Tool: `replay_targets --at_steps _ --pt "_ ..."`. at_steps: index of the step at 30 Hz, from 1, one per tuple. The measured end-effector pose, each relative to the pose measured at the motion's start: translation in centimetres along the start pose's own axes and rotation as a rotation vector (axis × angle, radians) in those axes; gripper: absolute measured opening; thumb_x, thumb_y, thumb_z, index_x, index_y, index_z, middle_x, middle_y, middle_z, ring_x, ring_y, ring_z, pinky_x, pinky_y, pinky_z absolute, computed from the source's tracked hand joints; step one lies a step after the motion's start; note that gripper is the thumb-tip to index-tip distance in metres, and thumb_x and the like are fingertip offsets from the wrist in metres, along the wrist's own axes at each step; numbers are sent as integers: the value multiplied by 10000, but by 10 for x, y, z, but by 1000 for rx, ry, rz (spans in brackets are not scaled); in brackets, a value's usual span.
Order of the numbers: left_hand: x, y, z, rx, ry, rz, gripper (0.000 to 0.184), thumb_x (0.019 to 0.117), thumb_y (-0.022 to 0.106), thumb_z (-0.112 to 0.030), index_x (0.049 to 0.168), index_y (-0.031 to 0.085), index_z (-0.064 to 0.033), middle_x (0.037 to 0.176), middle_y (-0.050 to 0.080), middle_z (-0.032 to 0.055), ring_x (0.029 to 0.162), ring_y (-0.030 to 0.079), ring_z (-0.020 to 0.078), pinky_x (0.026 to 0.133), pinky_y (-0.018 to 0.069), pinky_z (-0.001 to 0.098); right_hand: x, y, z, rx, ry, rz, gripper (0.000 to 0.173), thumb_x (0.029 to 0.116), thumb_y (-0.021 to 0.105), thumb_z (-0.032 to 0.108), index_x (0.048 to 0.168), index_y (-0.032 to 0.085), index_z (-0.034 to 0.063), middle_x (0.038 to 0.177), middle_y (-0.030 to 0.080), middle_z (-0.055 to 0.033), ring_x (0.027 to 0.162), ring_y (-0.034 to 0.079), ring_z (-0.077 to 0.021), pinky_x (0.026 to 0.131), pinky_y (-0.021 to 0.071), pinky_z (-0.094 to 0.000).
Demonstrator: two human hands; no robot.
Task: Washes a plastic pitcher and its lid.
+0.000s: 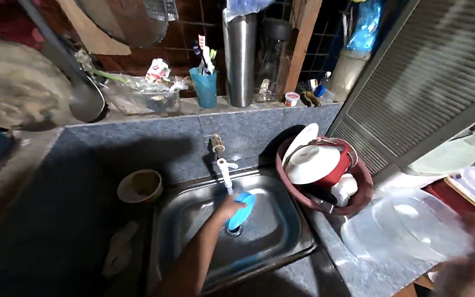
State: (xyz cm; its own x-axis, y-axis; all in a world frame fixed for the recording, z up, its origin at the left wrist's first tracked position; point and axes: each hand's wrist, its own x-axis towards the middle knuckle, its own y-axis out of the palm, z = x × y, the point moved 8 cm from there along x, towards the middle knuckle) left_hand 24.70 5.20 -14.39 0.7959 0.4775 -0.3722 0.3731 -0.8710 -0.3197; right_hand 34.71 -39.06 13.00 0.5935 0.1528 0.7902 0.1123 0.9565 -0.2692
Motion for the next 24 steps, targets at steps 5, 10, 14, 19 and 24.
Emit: replay_targets --at_steps 5,10,14,19,24 --pt "-3 -14 -24 -100 20 -188 481 910 754 -133 1318 592 62 1319 623 245 1259 588 327 1097 454 498 -5 303 104 -98 -157 837 453 1030 596 337 1400 589 75 1285 660 -156 1198 635 -314 1006 526 -531" --pt "-15 -28 -16 -264 -31 -221 520 909 720 -88 1376 533 39 1323 615 220 1237 594 298 1058 484 478 -32 435 129 -543 -271 1275 511 1102 366 469 1403 578 114 1152 697 -229 1055 681 -443 830 535 -631" --pt "-19 -32 2 -533 -41 -239 428 981 662 -146 1368 549 -2 1308 621 192 1206 604 276 1024 505 473 -36 439 131 -626 -210 1319 500 1110 343 440 1235 631 51 1073 703 -229 1033 691 -426 811 549 -600" --pt "-31 -35 20 -846 -73 -341 380 1045 588 -208 1351 545 15 1219 666 197 1098 669 272 945 563 453 -56 419 29 273 479 879 549 1101 348 484 1382 600 86 969 701 -136 750 665 -239 700 574 -429" --pt "-49 -48 35 -845 -35 -511 426 1035 614 -228 1375 535 16 1263 650 202 1139 655 257 979 552 436 -170 443 -13 293 605 1075 449 895 688 141 1301 555 4 1127 675 -172 987 687 -259 885 574 -458"
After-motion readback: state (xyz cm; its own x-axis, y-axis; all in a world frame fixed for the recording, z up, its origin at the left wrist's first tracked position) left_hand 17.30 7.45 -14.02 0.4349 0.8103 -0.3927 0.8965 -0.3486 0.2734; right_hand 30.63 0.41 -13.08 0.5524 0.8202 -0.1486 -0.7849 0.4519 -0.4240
